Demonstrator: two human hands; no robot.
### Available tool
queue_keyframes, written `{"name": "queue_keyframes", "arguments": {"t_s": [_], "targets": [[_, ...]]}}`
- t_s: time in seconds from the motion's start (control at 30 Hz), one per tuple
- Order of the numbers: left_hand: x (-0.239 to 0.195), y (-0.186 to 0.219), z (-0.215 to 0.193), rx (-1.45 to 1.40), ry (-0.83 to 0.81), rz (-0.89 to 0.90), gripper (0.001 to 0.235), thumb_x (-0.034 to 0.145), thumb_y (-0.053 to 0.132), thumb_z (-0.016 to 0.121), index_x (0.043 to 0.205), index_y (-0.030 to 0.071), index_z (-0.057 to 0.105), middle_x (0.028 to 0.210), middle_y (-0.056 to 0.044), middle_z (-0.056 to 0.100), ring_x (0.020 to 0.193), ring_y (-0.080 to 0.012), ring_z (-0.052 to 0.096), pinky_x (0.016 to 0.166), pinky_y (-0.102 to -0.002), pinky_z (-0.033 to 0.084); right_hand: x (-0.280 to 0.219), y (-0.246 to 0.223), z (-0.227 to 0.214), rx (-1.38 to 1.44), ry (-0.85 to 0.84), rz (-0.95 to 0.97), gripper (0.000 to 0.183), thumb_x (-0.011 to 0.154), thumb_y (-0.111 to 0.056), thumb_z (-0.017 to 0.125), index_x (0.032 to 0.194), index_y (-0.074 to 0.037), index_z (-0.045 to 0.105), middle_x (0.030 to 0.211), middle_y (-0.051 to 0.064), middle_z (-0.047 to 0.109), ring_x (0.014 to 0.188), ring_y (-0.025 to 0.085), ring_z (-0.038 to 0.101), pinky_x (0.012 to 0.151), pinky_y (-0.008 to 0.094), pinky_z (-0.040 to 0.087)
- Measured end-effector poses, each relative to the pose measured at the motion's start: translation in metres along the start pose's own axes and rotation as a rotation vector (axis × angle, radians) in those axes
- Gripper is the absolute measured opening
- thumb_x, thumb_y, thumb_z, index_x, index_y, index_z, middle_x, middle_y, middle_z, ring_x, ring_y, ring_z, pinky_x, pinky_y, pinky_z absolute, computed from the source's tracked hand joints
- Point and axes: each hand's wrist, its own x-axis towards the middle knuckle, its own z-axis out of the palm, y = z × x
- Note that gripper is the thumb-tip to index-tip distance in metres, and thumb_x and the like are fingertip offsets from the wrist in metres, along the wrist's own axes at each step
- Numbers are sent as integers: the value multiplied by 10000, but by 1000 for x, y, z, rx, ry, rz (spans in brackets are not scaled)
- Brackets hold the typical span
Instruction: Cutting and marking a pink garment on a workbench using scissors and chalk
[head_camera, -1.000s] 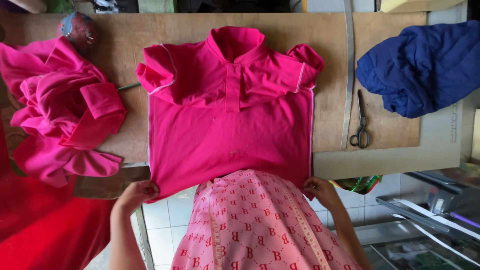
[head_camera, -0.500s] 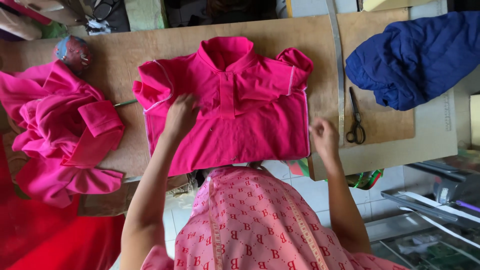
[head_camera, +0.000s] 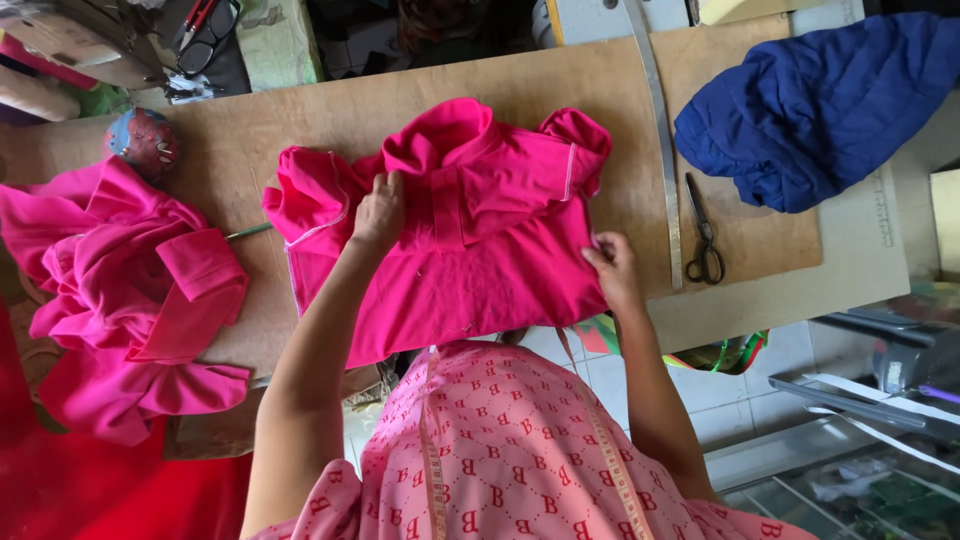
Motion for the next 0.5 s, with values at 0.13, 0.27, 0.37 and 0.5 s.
{"name": "queue_keyframes", "arguments": {"t_s": [0.13,0.27,0.37,0.5], "targets": [[-87,-8,-85,402,331,93,345,883,103,582,1217,127,502,1075,-49,590,873,-245,759,638,-360,639,-46,-21,-34,185,-15,0,454,884,-131,828,1276,-107,600,1131,115,669,1047,257,615,934,361,488],[-176,-47,-153,304,225,-257,257,958,140,475,1209,172,522,1010,-125,674,793,-443,752,679,-559,608,-92,54,-24,-8,-259,-36,447,838,-212,856,1212,-80,650,1045,110,689,1027,242,643,945,366,498],[-213,-159,-60,481,117,-393,217,959,233,464,1139,198,579,892,-121,711,805,-459,738,605,-579,551,-115,56,-18,-319,-550,-86,466,853,-320,829,1244,-118,673,1079,157,747,1077,328,695,986,434,522],[-216,-140,-56,598,59,-365,199,926,196,512,971,147,700,847,-117,685,849,-393,695,584,-520,513,-91,-9,-31,-236,-411,-50,350,883,-210,798,1217,-128,733,968,103,770,917,261,727,868,404,570]]}}
